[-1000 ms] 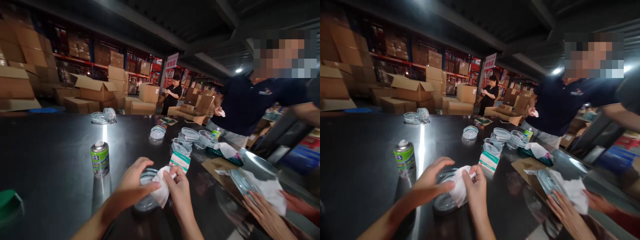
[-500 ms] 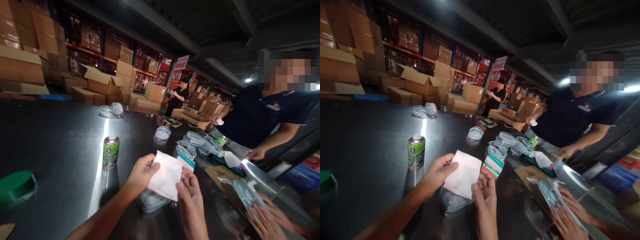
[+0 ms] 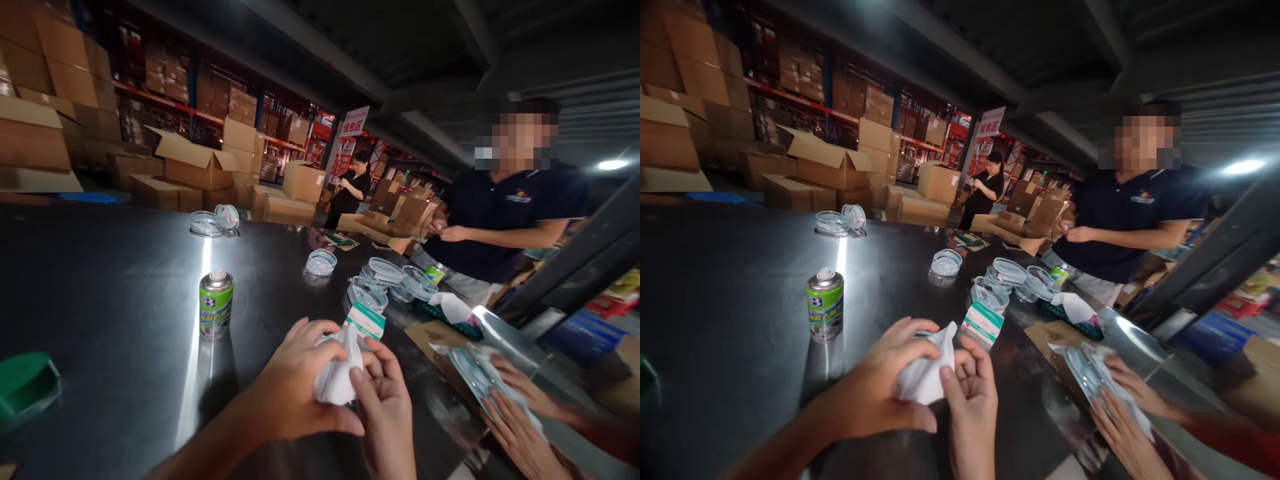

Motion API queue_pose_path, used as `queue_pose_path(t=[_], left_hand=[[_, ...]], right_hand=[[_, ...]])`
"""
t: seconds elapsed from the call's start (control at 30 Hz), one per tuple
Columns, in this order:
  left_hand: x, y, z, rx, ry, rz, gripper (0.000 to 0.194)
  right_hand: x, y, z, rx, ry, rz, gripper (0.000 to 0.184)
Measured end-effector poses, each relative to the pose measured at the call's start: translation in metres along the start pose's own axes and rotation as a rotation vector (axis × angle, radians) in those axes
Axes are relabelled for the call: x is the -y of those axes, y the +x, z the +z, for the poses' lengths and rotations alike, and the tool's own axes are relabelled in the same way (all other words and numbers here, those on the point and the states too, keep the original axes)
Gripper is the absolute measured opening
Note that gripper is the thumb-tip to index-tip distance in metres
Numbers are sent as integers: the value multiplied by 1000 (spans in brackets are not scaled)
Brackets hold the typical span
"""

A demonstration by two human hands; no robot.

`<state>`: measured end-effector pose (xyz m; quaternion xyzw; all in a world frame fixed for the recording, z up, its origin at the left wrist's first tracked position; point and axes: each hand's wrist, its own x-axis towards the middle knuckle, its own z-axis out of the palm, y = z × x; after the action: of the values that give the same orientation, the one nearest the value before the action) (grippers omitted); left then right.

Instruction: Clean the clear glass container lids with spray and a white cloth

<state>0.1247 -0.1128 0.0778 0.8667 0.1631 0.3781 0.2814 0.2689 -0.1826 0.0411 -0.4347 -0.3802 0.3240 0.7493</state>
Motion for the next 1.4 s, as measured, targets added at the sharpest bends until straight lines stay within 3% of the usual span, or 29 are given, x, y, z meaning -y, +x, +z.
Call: queue_pose_path(t=[0.07,0.17,0.3,0.37,0.4,0.53,0.6,0.67,0.8,0.93,1.1,1.27,1.4], left_hand=[[-3,0,3,54,-77,-32,45],[0,1,10,22,-171,-86,16],[2,2,15,37,-237,-89,23],[4,4,16,20,-240,-132,14],[5,5,17,-1,-260,-178,9],[20,9,12,-184,-443,-401,27],[28,10,6,-293,-431,-422,27],[34,11,0,-326,-363,-389,27],[36,12,-8,-327,-226,-367,26],[34,12,-10,-373,-158,-359,24],[30,12,-10,-342,-172,-320,31],[25,12,-5,-263,-236,-315,32],[27,11,-4,-245,-299,-310,34]], right_hand=[[0,-1,-3,1,0,10,39],[-1,-1,-7,-14,22,23,34],[-1,0,-10,-48,55,38,36],[1,-1,-10,-58,49,42,39],[2,-1,-11,-62,38,51,39],[11,-3,-20,-111,6,88,34],[15,-2,-26,-142,11,88,36],[17,-1,-31,-143,9,112,37],[17,-1,-34,-78,11,220,35],[16,-1,-38,-2,-30,231,32],[16,5,-46,270,-213,260,37],[10,12,-24,400,-238,301,50],[-3,15,-6,498,-206,321,45]])
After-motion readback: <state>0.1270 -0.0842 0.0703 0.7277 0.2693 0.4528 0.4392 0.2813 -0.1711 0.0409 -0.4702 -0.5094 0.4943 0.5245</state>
